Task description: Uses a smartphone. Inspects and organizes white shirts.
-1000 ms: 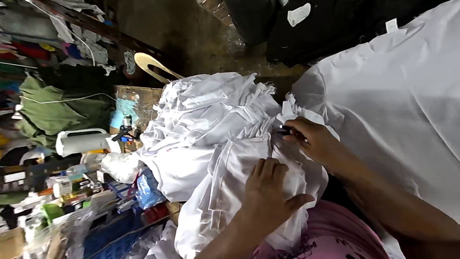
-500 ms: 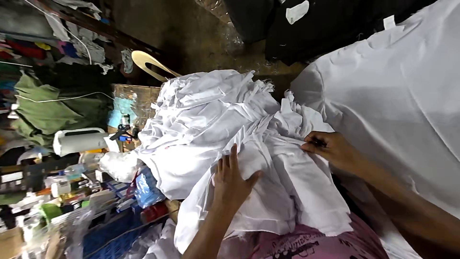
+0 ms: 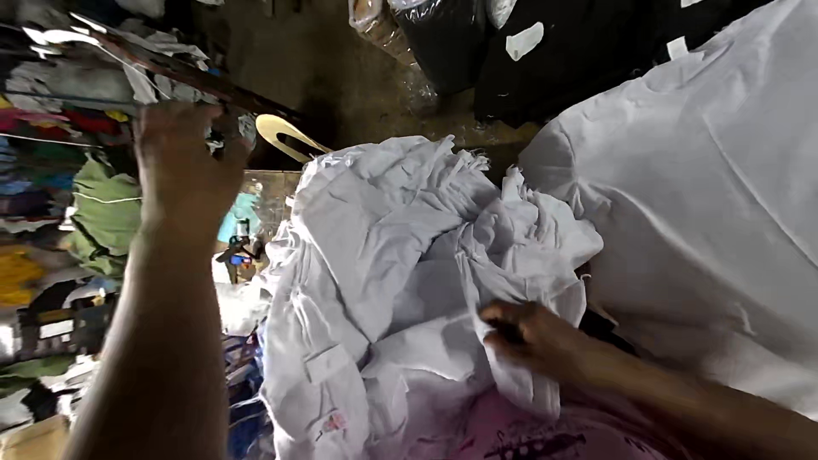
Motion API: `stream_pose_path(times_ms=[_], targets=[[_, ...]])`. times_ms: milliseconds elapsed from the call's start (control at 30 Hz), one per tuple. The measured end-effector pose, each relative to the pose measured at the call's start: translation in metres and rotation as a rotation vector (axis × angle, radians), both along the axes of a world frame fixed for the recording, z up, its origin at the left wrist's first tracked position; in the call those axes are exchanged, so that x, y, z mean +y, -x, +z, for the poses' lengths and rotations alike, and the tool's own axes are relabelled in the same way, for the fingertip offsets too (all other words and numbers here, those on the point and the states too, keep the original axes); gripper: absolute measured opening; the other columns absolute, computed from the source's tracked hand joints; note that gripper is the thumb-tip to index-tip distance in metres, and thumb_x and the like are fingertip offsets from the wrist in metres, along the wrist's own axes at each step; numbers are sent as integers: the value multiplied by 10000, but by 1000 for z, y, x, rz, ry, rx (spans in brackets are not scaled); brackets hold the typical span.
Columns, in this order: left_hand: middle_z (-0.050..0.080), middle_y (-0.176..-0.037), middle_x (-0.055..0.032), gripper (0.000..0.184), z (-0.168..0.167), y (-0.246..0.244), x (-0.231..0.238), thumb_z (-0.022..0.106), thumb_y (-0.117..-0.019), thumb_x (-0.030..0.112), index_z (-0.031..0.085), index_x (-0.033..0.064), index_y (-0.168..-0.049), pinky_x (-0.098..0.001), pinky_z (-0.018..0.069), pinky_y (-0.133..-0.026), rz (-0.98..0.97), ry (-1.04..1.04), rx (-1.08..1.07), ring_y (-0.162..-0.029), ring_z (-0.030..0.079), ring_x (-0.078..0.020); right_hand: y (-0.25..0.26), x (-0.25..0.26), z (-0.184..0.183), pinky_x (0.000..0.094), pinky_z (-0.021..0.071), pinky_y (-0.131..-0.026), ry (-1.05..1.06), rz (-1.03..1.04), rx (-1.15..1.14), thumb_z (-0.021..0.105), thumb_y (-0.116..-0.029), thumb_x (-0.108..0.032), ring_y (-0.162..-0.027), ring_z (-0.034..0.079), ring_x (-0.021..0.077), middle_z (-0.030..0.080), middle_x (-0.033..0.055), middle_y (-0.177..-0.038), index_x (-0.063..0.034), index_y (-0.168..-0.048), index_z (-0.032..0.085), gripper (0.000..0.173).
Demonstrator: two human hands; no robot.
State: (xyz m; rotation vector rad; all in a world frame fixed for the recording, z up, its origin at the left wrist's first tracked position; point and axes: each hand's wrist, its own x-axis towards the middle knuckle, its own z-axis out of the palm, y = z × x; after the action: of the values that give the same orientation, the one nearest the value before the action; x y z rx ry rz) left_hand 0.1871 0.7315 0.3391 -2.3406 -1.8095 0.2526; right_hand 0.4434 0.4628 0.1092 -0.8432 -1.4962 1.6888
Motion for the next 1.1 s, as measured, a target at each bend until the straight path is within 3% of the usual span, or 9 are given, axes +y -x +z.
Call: stream_pose_path(times_ms=[133, 233, 400, 467, 667, 800, 867, 933, 1100], targets=[[680, -1179, -238, 285, -42, -82, -98, 592, -1027, 152, 665, -31, -1233, -568, 538, -939, -228, 276, -161, -1074, 678, -378, 41, -20, -9, 545, 580, -831, -239, 106, -82, 645, -933, -30, -964, 722, 370, 716, 211, -1129, 26, -1210, 692, 287], [709, -1002, -127, 228, -101, -75, -149, 616, -1011, 214, 738, 29, -1067, -457, 592, -755, -187, 520, -234, -847, 703, -252, 40, -17, -11, 589, 570, -784, -308, 244, -161, 676, -910, -35, -951, 717, 414, 694, 225, -1208, 12, -1262, 666, 355], [670, -1167, -207, 416, -162, -78, -176, 714, -952, 309, 692, 0, -1229, -484, 583, -841, -110, 413, -408, -993, 693, -327, 8, 11, 3, 591, 537, -815, -219, 440, -124, 645, -985, -119, -917, 709, 381, 734, 200, -1003, -7, -1149, 717, 212], [691, -1069, -169, 203, -182, -79, -179, 681, -962, 166, 753, 12, -1072, -440, 588, -845, -181, 297, -479, -973, 697, -292, -3, 19, 9, 563, 555, -729, -285, 263, -211, 674, -962, -148, -813, 714, 349, 731, 167, -902, -32, -1067, 727, 165], [662, -974, -124, 125, -163, -65, -165, 602, -986, 50, 685, -44, -979, -286, 551, -756, -8, 228, -715, -834, 643, -136, -16, 57, 7, 538, 581, -762, -406, -298, -608, 708, -947, -237, -894, 709, 386, 693, 214, -999, 28, -1147, 657, 336], [652, -1179, -219, 436, -178, -71, -167, 777, -892, 221, 657, -38, -1222, -463, 555, -912, -53, 423, -541, -1047, 660, -313, -16, 73, 2, 512, 586, -748, -302, -365, -521, 683, -978, -186, -864, 702, 351, 674, 212, -1055, 54, -1240, 611, 362], [707, -1047, -192, 260, -191, -69, -168, 721, -922, 162, 718, -26, -1101, -463, 583, -861, -133, 337, -517, -957, 706, -309, -15, 77, 4, 522, 581, -775, -268, -339, -494, 698, -974, -231, -904, 696, 349, 669, 205, -1093, 30, -1288, 590, 423], [729, -905, -151, 125, -187, -68, -168, 658, -952, 64, 741, -29, -945, -401, 592, -778, -127, 209, -558, -829, 722, -243, -12, 76, 3, 514, 589, -764, -292, -307, -506, 681, -981, -195, -884, 699, 345, 665, 201, -1062, 30, -1242, 615, 351], [717, -852, -110, 178, -176, -62, -173, 616, -975, 98, 731, -35, -944, -256, 564, -745, -97, 4, -679, -760, 684, -117, -2, 72, -5, 501, 592, -753, -480, -344, -624, 731, -919, -118, -894, 700, 376, 676, 208, -979, 29, -1067, 706, 211]])
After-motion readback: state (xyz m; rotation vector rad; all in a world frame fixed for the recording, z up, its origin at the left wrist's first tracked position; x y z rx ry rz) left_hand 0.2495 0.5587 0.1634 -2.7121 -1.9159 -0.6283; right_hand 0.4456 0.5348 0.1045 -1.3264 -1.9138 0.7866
